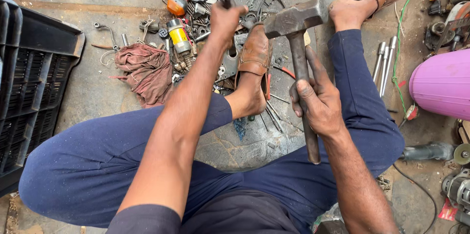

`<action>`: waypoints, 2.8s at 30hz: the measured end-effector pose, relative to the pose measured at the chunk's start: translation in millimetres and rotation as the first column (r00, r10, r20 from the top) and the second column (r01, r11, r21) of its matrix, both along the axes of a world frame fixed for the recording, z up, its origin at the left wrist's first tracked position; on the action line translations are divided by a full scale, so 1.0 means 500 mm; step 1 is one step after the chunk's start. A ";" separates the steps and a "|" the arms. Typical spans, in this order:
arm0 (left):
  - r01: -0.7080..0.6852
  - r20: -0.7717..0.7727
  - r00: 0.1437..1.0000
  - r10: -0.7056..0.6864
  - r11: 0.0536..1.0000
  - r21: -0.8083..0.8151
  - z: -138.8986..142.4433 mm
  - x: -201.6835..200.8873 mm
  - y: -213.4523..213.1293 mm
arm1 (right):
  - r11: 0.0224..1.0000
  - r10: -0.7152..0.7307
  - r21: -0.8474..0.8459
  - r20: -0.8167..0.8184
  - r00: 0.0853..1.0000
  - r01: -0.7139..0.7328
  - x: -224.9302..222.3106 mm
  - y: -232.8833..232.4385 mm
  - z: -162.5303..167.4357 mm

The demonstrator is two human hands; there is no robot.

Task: The person uses a hammer and metal rods to strike internal components of a metal assembly on the floor, removing and reinserting parts by hand.

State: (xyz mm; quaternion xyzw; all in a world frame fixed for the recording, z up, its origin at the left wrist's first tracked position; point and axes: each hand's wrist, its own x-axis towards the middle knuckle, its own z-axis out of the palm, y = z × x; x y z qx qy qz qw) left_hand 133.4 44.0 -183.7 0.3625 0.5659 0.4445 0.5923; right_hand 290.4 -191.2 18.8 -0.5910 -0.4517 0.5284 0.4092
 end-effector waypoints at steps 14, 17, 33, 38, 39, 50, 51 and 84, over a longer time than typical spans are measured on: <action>-0.213 -0.128 0.976 0.178 0.905 -0.367 0.006 0.007 0.158 | 0.974 -0.175 -0.166 -0.135 0.975 0.152 0.019 -0.093 -0.065; -0.197 -0.305 0.945 0.123 0.954 -0.225 0.007 0.028 0.151 | 0.970 -0.189 -0.175 -0.115 0.975 0.168 0.023 -0.107 -0.070; 0.069 0.152 0.987 -0.061 0.997 -0.047 -0.047 -0.112 -0.020 | 0.957 -0.212 -0.210 -0.043 0.976 0.199 0.003 -0.117 -0.081; -0.296 0.375 0.872 0.314 0.949 -0.107 -0.052 -0.182 0.104 | 0.958 -0.216 -0.200 -0.042 0.975 0.204 0.003 -0.123 -0.090; -0.350 0.362 0.858 0.365 0.930 -0.110 -0.056 -0.188 0.098 | 0.952 -0.224 -0.220 -0.029 0.974 0.213 0.002 -0.124 -0.092; -0.189 0.381 0.907 0.180 0.982 -0.015 -0.071 -0.136 0.006 | 0.960 -0.216 -0.195 -0.058 0.975 0.201 -0.005 -0.137 -0.107; -0.199 0.361 0.912 0.194 0.980 -0.025 -0.075 -0.130 0.006 | 0.960 -0.218 -0.193 -0.071 0.973 0.201 -0.005 -0.139 -0.108; 0.094 -0.079 0.994 -0.073 0.950 0.298 -0.013 -0.110 -0.077 | 0.991 0.129 -0.001 0.315 0.940 -0.135 -0.059 -0.017 -0.019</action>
